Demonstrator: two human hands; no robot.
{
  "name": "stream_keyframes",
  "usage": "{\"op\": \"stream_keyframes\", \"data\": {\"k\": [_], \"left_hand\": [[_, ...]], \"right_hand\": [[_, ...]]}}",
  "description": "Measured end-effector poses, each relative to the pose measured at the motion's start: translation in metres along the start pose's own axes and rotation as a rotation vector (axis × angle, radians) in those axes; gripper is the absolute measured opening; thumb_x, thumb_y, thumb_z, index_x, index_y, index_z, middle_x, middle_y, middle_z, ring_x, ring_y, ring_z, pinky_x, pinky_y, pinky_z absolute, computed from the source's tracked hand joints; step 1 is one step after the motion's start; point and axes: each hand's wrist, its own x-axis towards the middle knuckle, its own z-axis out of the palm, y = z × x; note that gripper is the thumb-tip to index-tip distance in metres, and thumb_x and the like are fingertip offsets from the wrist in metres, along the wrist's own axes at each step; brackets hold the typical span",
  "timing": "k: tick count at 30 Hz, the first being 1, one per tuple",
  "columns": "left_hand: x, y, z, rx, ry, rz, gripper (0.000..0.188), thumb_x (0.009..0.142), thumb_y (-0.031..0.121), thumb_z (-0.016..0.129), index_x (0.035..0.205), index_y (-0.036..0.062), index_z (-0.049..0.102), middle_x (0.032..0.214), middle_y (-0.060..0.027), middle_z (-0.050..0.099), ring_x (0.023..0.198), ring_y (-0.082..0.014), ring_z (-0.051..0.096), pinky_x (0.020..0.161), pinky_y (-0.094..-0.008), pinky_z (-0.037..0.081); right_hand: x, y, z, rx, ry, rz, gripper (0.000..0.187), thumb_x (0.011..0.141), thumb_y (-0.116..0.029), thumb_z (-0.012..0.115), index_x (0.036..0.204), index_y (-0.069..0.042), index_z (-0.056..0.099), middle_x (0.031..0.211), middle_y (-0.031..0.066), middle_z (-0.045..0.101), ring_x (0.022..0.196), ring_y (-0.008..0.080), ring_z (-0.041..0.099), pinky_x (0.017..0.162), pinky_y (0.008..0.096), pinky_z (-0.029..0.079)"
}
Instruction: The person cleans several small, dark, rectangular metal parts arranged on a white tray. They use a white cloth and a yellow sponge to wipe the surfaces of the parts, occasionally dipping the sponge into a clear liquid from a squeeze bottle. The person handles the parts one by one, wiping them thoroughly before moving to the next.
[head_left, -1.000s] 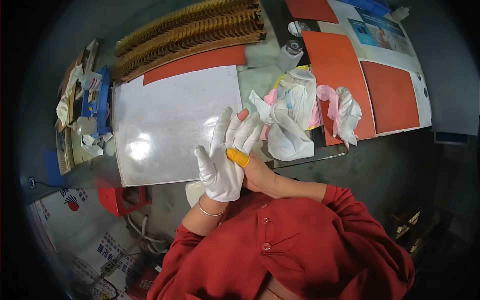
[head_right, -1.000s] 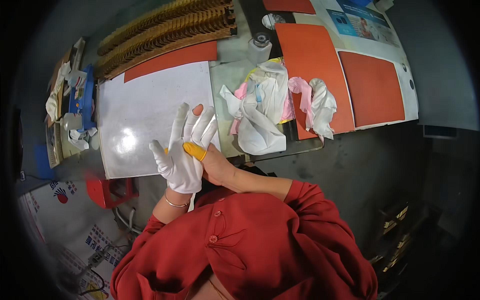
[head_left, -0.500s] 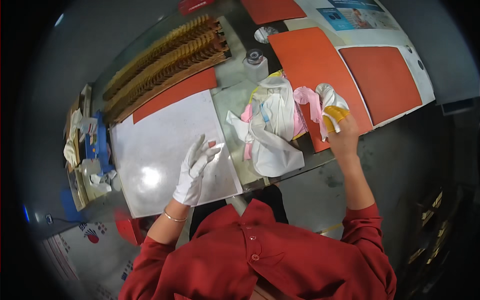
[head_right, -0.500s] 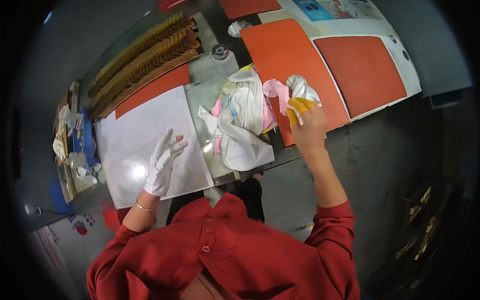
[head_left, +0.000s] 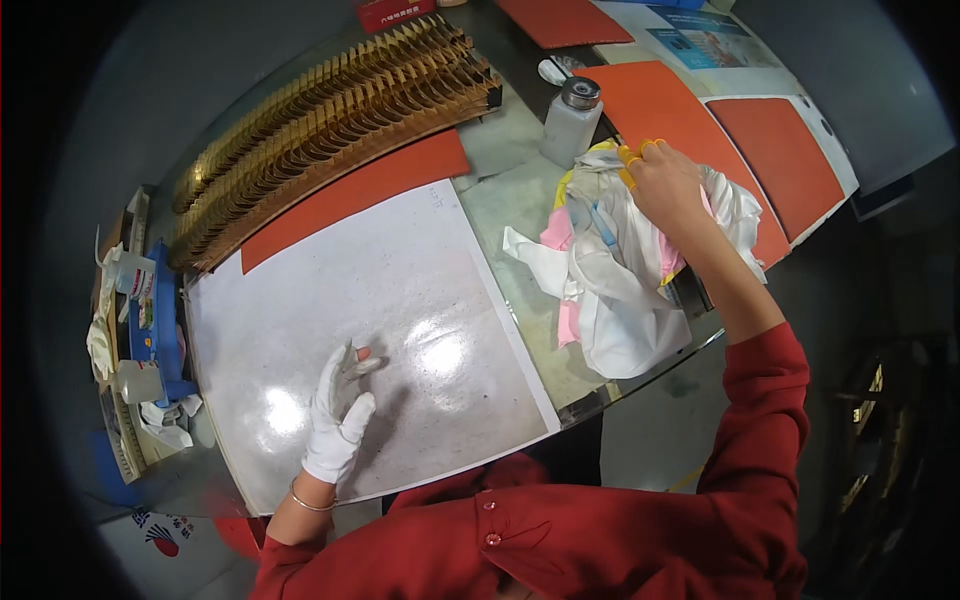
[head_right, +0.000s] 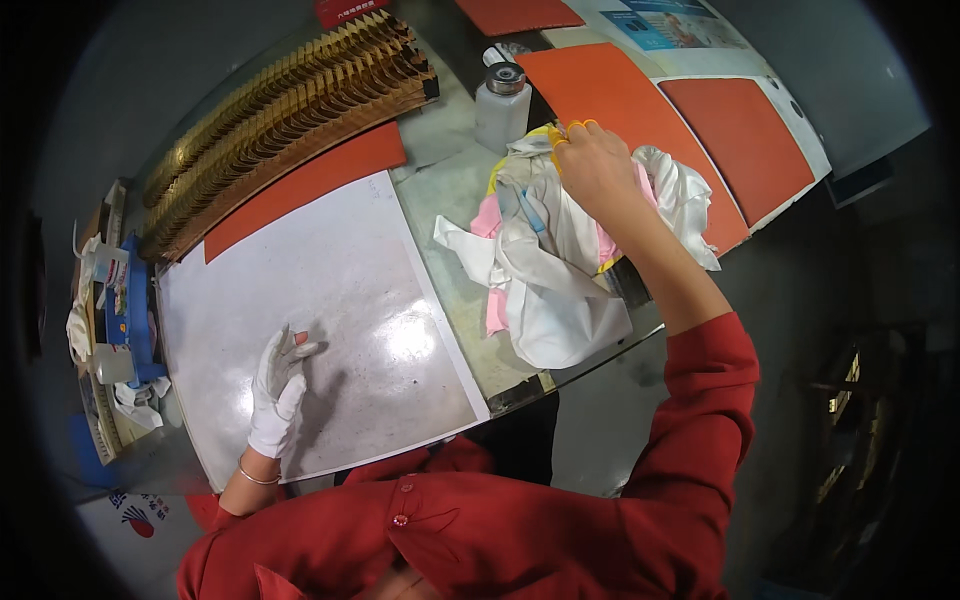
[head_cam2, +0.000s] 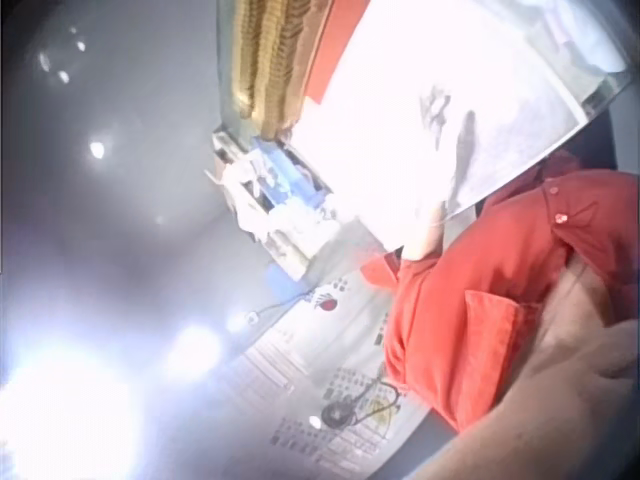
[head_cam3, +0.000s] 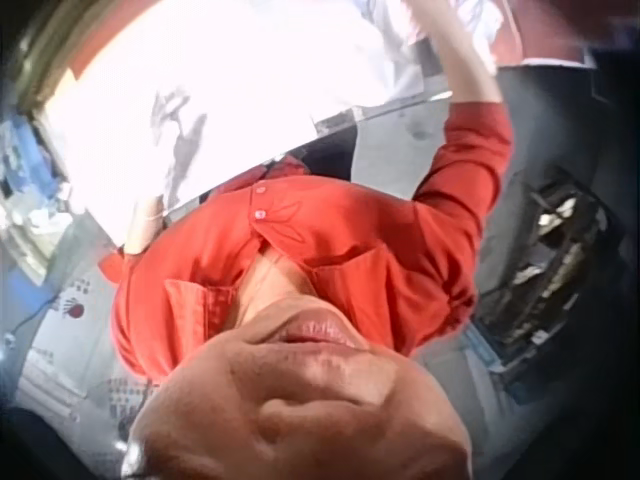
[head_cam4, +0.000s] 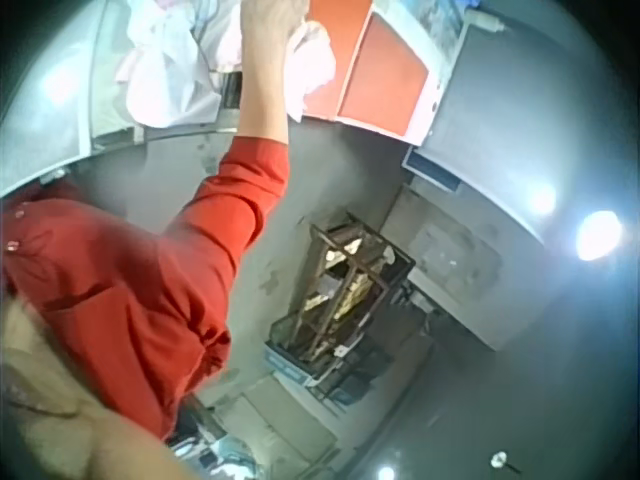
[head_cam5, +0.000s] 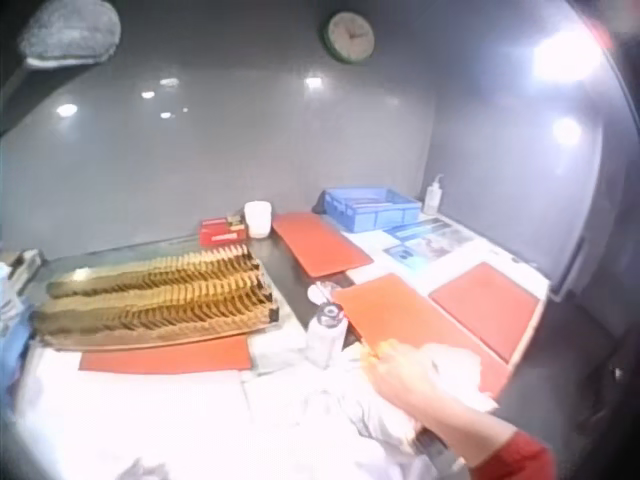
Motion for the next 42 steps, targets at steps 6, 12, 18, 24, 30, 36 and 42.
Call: {"op": "stream_keyframes", "data": {"k": [6,12,18,24,30,36,42], "left_hand": [[-0.006,0.003,-0.026,0.049,-0.089,0.02,0.069,0.079,0.018,0.063,0.135,0.0011,0.026,0.126,-0.0171,0.043,0.115,-0.0253,0.045,0.096,-0.0359,0.037],[0.068,0.087,0.045,0.514,-0.046,0.699,0.103,0.062,0.03,0.078,0.136,-0.0056,0.015,0.131,-0.0255,0.035,0.123,-0.0343,0.036,0.103,-0.0377,0.029],[0.066,0.141,0.138,-0.222,-0.538,0.6,0.098,0.064,0.019,0.077,0.136,-0.0031,0.015,0.123,-0.0162,0.046,0.112,-0.0214,0.047,0.096,-0.0305,0.037],[0.012,0.121,0.101,-0.235,-0.623,0.464,0.039,0.077,0.01,0.059,0.114,0.0026,0.052,0.104,-0.008,0.059,0.097,-0.0165,0.055,0.083,-0.0291,0.044],[-0.048,0.113,0.008,-0.257,-0.566,0.32,0.037,0.076,0.012,0.058,0.112,0.0015,0.054,0.101,-0.0112,0.061,0.095,-0.02,0.058,0.081,-0.0291,0.046],[-0.095,0.09,-0.055,0.25,-0.438,0.232,0.032,0.073,0.013,0.058,0.103,0.0034,0.056,0.089,-0.0126,0.061,0.081,-0.0221,0.057,0.07,-0.0313,0.047],[-0.116,0.045,-0.086,0.404,-0.397,0.197,0.033,0.078,0.013,0.06,0.109,0.0055,0.054,0.1,-0.0087,0.06,0.091,-0.0193,0.055,0.077,-0.0297,0.046]], "right_hand": [[-0.008,-0.005,-0.009,-0.07,0.264,-0.146,0.01,0.07,-0.011,0.061,0.061,-0.006,0.06,0.065,0.0031,0.053,0.065,0.0193,0.053,0.058,0.0317,0.043],[-0.043,-0.032,-0.133,-0.059,0.551,-0.233,0.013,0.053,-0.004,0.068,0.058,-0.002,0.056,0.062,0.0057,0.05,0.057,0.0203,0.049,0.049,0.0316,0.039],[-0.069,-0.095,-0.246,-0.018,0.681,-0.373,0.025,0.053,-0.004,0.068,0.078,-0.001,0.067,0.067,0.0051,0.055,0.053,0.0194,0.048,0.046,0.0299,0.037],[-0.095,-0.15,-0.271,0.269,0.547,-0.371,0.036,0.055,-0.003,0.07,0.091,-0.001,0.066,0.072,0.0061,0.056,0.058,0.021,0.049,0.05,0.0306,0.041],[-0.091,-0.218,-0.24,1.222,0.112,-0.1,0.086,0.067,-0.037,0.075,0.131,0.003,0.032,0.129,0.0165,0.042,0.119,0.0262,0.041,0.099,0.0352,0.031],[-0.038,-0.314,-0.219,1.738,-0.498,-0.139,0.067,0.067,-0.009,0.074,0.126,-0.001,0.042,0.118,0.0077,0.053,0.106,0.016,0.05,0.092,0.0292,0.038],[-0.029,-0.361,-0.189,1.787,-0.621,-0.204,0.052,0.069,-0.004,0.07,0.117,0.0,0.05,0.111,0.0074,0.058,0.099,0.0157,0.054,0.088,0.0285,0.042]]}}
